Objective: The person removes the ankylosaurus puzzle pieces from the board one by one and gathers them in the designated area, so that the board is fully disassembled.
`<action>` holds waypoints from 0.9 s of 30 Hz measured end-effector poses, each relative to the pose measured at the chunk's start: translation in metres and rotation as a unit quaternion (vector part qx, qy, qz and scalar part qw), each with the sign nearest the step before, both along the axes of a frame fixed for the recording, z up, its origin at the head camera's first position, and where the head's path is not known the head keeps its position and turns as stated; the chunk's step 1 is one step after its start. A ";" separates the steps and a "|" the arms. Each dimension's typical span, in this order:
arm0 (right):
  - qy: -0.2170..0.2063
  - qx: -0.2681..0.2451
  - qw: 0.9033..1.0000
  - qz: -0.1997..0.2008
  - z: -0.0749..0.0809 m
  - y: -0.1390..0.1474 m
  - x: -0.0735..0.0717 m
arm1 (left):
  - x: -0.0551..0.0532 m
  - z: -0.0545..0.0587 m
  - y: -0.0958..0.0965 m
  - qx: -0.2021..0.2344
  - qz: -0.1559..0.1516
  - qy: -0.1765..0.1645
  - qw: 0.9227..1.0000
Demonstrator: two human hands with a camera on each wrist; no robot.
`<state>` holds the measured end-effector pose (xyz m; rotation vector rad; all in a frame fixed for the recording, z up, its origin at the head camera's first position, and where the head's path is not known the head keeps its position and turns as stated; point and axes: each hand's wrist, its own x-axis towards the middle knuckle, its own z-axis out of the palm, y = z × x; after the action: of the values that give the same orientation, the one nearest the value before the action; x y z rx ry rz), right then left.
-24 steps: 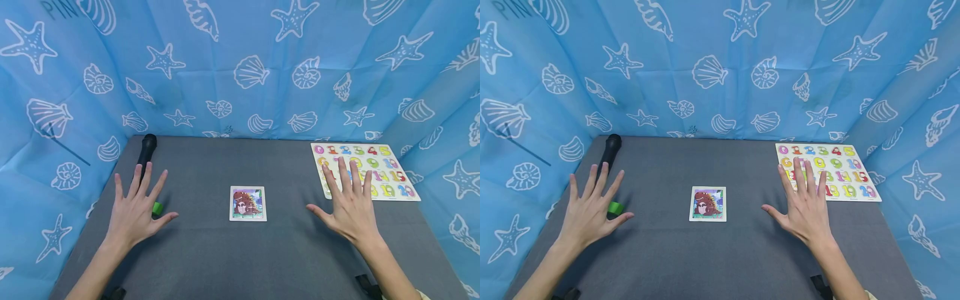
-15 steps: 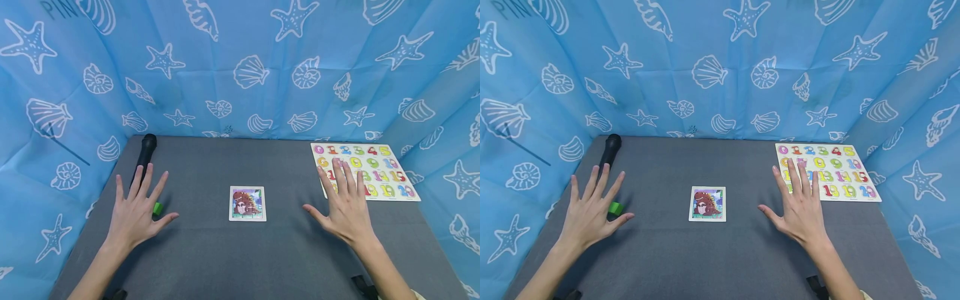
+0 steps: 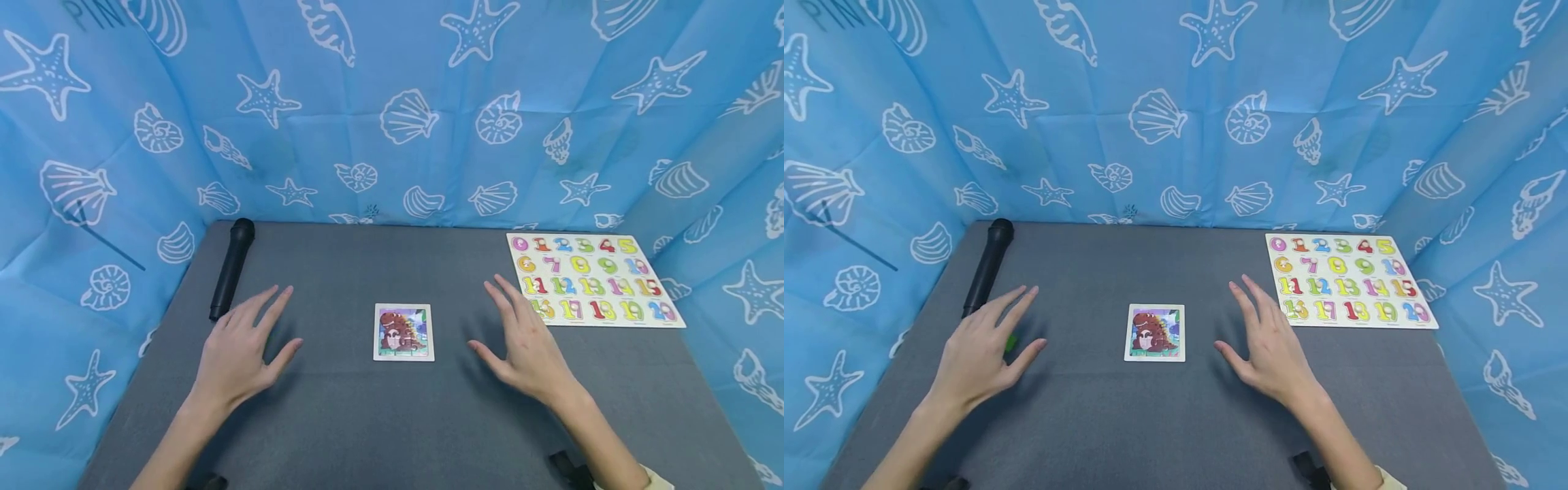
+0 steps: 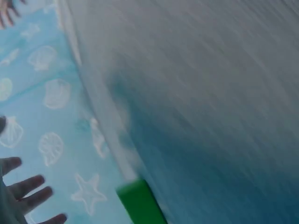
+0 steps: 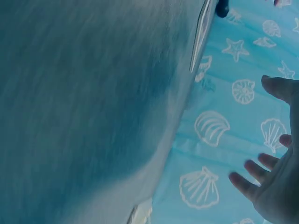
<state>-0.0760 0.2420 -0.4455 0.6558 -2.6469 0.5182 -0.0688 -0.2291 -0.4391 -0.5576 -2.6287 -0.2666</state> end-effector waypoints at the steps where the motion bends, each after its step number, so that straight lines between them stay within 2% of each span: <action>1: -0.014 -0.012 1.000 0.011 0.000 -0.003 0.000 | 0.001 0.001 0.004 0.010 -0.004 -0.009 1.000; 4: -0.064 -0.045 0.996 0.035 0.000 -0.015 0.000 | 0.002 0.004 0.017 0.035 -0.015 -0.042 0.998; 7: -0.111 -0.074 0.990 0.048 0.000 -0.025 -0.001 | 0.002 0.007 0.029 0.042 -0.026 -0.071 0.996; 9: -0.136 -0.093 0.984 0.061 0.001 -0.031 -0.003 | 0.001 0.009 0.036 0.043 -0.028 -0.109 0.993; 11: -0.163 -0.117 0.977 0.077 0.001 -0.037 -0.006 | 0.000 0.010 0.044 0.045 -0.032 -0.159 0.986; 15: -0.226 -0.157 0.954 0.114 0.001 -0.050 -0.013 | -0.004 0.008 0.058 0.052 -0.052 -0.258 0.963; 20: -0.294 -0.175 0.929 0.143 -0.001 -0.068 -0.026 | -0.008 0.002 0.071 0.050 -0.063 -0.356 0.931; 24: -0.321 -0.175 0.917 0.159 -0.007 -0.081 -0.039 | -0.011 -0.001 0.082 0.046 -0.070 -0.416 0.905; 27: -0.325 -0.173 0.914 0.168 -0.013 -0.091 -0.051 | -0.012 -0.003 0.089 0.048 -0.081 -0.437 0.894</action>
<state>-0.1269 0.1509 -0.4581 0.9573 -2.9004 1.4961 -0.0811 -0.1399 -0.4423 -0.7517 -3.3910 -0.8708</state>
